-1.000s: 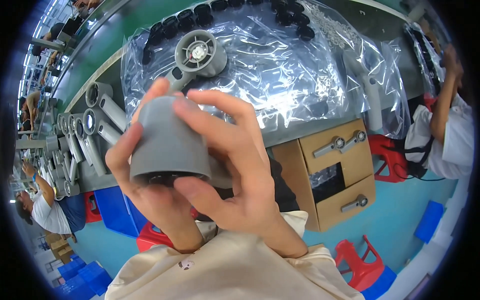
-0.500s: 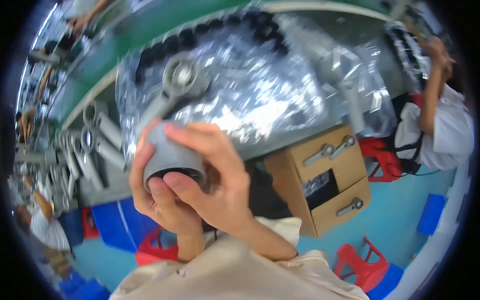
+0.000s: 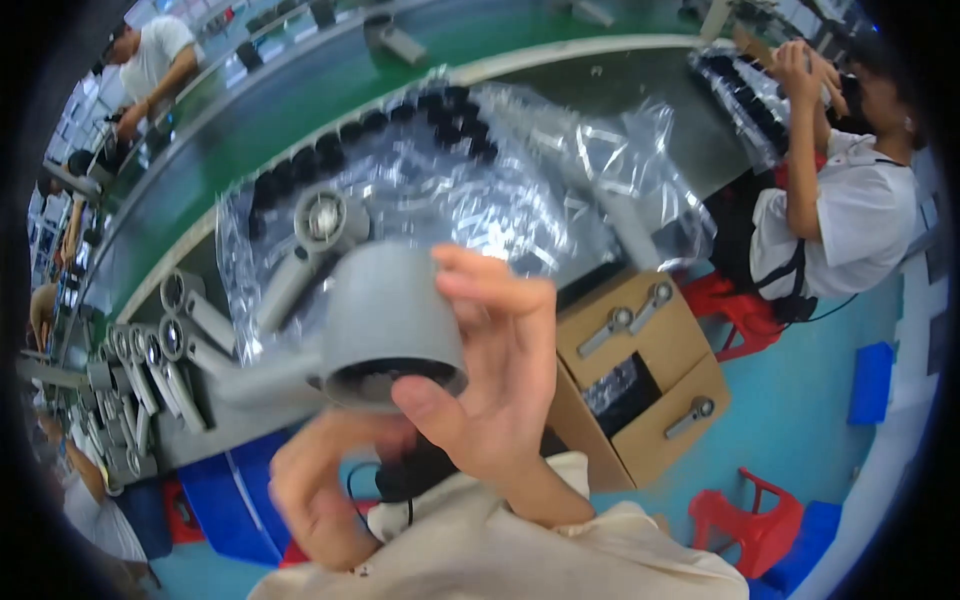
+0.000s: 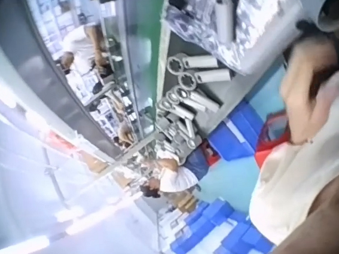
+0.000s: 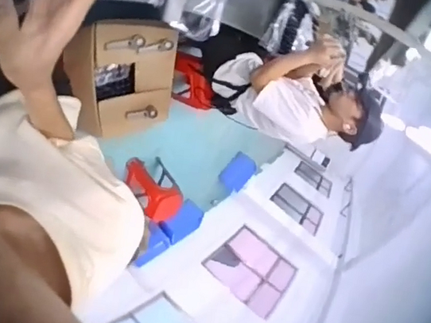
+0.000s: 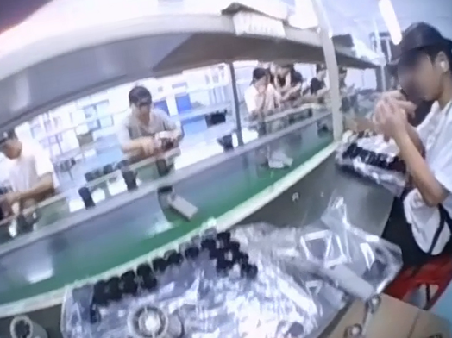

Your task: The person assembles plastic hair dryer components by hand, inserting internal components into the main hair dryer housing and snapping on plastic caps.

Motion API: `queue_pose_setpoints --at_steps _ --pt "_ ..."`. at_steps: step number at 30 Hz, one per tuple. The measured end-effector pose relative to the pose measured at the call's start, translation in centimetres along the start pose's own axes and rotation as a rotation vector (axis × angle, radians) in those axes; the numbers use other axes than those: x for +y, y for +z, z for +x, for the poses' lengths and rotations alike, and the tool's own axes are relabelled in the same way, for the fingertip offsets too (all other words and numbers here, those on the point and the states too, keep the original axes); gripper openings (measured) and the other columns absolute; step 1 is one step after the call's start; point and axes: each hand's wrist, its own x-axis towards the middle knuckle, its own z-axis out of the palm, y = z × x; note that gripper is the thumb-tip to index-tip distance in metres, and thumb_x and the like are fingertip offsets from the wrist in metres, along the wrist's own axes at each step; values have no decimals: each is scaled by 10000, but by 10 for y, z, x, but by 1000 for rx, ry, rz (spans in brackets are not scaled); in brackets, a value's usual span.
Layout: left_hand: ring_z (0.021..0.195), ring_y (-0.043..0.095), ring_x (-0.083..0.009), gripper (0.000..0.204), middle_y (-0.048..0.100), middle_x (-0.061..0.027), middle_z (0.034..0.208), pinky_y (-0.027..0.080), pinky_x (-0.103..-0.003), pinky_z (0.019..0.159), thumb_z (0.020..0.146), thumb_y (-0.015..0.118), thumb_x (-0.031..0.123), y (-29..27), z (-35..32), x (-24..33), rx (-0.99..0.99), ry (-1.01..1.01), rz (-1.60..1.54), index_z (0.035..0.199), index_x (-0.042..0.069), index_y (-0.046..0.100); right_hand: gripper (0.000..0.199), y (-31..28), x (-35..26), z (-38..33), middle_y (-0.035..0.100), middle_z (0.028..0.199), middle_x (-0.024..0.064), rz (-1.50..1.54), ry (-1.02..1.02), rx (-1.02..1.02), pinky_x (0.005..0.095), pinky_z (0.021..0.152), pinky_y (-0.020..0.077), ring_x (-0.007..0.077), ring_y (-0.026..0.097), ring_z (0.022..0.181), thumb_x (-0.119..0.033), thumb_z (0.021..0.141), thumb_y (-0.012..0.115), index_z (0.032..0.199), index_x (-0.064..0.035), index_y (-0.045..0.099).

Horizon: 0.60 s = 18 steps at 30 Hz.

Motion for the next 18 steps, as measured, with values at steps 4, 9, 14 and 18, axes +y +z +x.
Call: queue_pose_setpoints --at_steps 4,9,14,18 --pt "1195 403 -283 1048 362 -240 1330 320 -397 990 701 730 475 44 44 -19 615 138 -501 1390 -42 133 543 24 18 -6 399 1202 232 269 -54 32 392 916 383 288 434 1084 -35 741 634 1195 38 345" --pt "1106 484 -334 902 357 -317 1312 433 -410 868 756 701 415 35 57 -30 633 254 -568 1361 -43 214 661 30 43 -10 437 1174 311 -79 -192 -194 376 869 397 280 503 1012 -406 798 632 1239 12 374" --pt "1054 521 -327 749 399 -309 1280 454 -403 843 787 674 344 31 46 -60 852 260 -473 1304 -55 308 625 44 33 -15 476 1132 288 62 -107 -138 339 841 406 252 512 994 -394 814 635 1213 19 390" --pt "1072 517 -289 625 459 -266 1235 441 -374 885 810 635 281 47 65 -47 959 320 -345 1252 -70 365 381 29 35 -19 461 1133 181 -31 156 -98 351 894 414 232 530 994 -20 791 640 1128 7 465"
